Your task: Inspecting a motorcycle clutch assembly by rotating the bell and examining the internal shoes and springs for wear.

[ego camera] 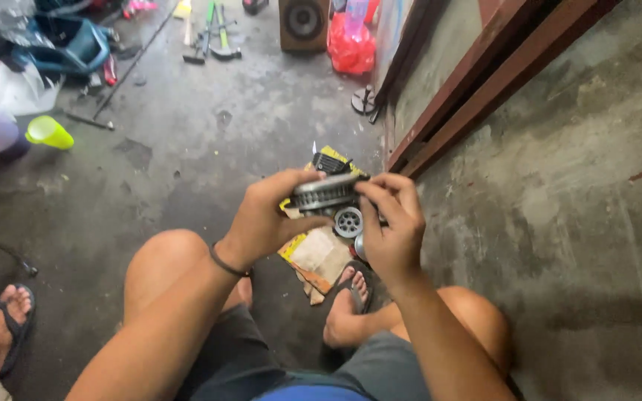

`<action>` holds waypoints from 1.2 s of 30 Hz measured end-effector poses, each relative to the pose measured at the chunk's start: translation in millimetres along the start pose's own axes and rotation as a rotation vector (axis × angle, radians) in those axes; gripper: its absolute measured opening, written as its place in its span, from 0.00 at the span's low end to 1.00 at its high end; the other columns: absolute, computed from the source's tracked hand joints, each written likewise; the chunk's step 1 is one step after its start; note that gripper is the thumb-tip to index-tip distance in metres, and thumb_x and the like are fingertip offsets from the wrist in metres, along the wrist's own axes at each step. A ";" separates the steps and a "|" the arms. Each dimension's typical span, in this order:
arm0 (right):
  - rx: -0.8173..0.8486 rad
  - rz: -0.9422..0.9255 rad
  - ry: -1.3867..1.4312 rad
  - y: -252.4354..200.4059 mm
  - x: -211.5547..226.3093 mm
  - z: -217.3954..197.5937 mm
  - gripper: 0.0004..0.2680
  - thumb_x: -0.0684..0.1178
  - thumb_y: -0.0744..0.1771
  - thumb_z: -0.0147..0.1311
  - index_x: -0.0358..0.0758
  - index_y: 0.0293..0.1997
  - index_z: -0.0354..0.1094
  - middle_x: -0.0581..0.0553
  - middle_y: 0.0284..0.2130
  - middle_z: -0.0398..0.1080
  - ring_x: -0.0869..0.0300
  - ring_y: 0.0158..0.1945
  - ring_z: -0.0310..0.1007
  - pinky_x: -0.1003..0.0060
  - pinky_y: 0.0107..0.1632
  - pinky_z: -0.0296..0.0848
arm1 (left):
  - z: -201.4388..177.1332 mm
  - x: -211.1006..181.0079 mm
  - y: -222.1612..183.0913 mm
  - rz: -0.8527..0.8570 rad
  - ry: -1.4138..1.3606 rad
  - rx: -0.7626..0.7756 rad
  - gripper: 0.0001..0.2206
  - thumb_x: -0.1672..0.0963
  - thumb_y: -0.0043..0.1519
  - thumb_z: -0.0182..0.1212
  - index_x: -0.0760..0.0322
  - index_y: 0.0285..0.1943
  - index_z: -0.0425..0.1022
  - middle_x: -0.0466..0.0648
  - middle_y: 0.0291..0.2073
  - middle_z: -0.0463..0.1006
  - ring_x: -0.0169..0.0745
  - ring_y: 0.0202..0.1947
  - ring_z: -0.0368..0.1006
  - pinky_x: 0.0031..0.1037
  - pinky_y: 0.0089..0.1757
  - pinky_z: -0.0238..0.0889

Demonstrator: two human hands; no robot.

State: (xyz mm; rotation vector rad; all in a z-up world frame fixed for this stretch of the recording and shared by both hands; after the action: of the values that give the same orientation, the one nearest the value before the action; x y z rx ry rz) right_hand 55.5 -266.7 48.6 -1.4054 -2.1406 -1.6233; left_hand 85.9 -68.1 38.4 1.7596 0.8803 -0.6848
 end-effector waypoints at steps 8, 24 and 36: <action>0.067 0.023 -0.028 -4.1 13.6 -16.2 0.06 0.36 0.66 0.58 0.40 0.42 0.78 0.45 0.37 0.75 0.50 0.41 0.79 0.60 0.46 0.76 | -4.8 -18.4 0.0 0.096 0.137 0.157 0.26 0.57 0.47 0.82 0.60 0.57 0.79 0.52 0.42 0.82 0.59 0.44 0.81 0.41 0.43 0.75; 0.289 -0.139 0.190 -13.3 49.2 14.1 0.06 0.34 0.66 0.57 0.35 0.43 0.77 0.33 0.49 0.71 0.45 0.53 0.76 0.61 0.51 0.78 | -62.2 -15.9 -60.6 -0.009 0.097 0.163 0.25 0.53 0.54 0.76 0.68 0.57 0.73 0.57 0.50 0.81 0.49 0.49 0.81 0.33 0.49 0.73; 0.364 -0.053 0.135 -22.5 62.1 23.1 0.09 0.32 0.67 0.54 0.32 0.49 0.75 0.31 0.49 0.67 0.50 0.51 0.77 0.62 0.56 0.81 | -64.4 -22.0 -63.9 0.031 0.155 0.118 0.20 0.50 0.61 0.69 0.67 0.54 0.73 0.52 0.44 0.81 0.45 0.41 0.79 0.31 0.36 0.72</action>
State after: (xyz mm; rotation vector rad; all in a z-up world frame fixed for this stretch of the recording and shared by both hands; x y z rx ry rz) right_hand 14.0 -211.3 58.6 -1.1067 -2.2624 -1.2202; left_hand 23.9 1.6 43.0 1.9486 0.9311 -0.5961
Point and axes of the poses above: each hand's wrist, its own y-axis towards the middle knuckle, its own z-axis out of the palm, x = y × z, the point moved 1 cm from there along y, towards the middle knuckle
